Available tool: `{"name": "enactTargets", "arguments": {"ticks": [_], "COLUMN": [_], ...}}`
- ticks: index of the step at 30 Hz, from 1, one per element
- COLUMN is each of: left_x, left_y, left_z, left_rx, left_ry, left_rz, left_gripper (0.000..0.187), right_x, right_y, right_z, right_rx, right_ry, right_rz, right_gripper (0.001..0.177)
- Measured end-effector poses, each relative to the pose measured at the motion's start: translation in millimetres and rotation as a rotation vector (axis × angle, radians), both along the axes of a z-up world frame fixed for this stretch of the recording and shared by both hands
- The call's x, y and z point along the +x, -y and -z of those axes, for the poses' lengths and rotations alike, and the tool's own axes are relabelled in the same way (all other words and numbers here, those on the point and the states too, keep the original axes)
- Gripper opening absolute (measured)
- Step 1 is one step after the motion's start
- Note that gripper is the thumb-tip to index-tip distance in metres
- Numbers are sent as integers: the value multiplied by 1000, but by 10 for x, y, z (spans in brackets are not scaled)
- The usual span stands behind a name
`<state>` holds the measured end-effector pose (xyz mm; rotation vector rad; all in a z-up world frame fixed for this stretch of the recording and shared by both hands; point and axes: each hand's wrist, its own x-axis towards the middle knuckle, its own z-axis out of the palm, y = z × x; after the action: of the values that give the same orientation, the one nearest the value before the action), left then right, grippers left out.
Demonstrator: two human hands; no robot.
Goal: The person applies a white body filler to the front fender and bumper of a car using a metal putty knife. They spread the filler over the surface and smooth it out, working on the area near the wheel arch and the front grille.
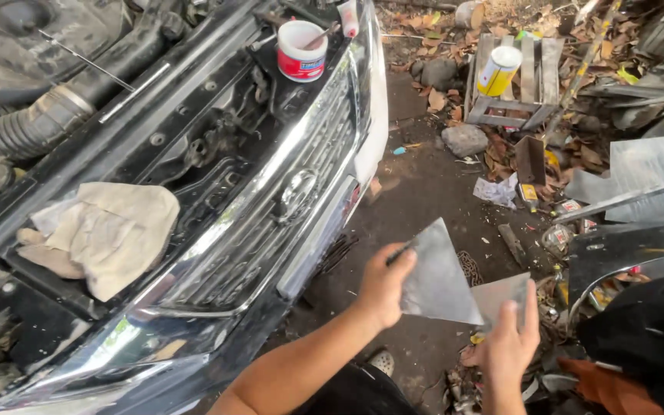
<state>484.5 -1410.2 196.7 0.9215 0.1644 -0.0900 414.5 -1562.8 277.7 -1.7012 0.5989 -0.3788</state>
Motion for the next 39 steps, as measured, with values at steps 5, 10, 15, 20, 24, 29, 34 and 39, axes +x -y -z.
{"name": "enactTargets", "arguments": {"ticks": [5, 10, 15, 20, 24, 29, 34, 39], "left_x": [648, 1056, 1473, 2161, 2871, 3565, 3921, 4306], "left_y": [167, 634, 397, 623, 877, 767, 954, 1035], "left_z": [154, 293, 272, 539, 349, 603, 167, -261], "left_rx": [-517, -168, -185, -294, -402, -538, -314, -468], "left_ry": [-169, -330, -116, -139, -332, -389, -171, -73], "left_rz": [94, 126, 568, 672, 577, 369, 222, -250], "left_gripper": [22, 47, 48, 46, 47, 46, 28, 20], "right_x": [277, 762, 2008, 3074, 3647, 4171, 4957, 5788], "right_y": [361, 167, 828, 1200, 1332, 1677, 1779, 2299], "right_z": [178, 69, 116, -72, 168, 330, 275, 722], "right_rx": [-293, -787, -520, 171, 7, -435, -66, 185], "right_ry": [216, 1012, 479, 439, 420, 346, 38, 70], "right_rz": [-204, -789, -558, -350, -510, -986, -921, -927], "right_gripper": [54, 47, 46, 50, 63, 52, 46, 30]}}
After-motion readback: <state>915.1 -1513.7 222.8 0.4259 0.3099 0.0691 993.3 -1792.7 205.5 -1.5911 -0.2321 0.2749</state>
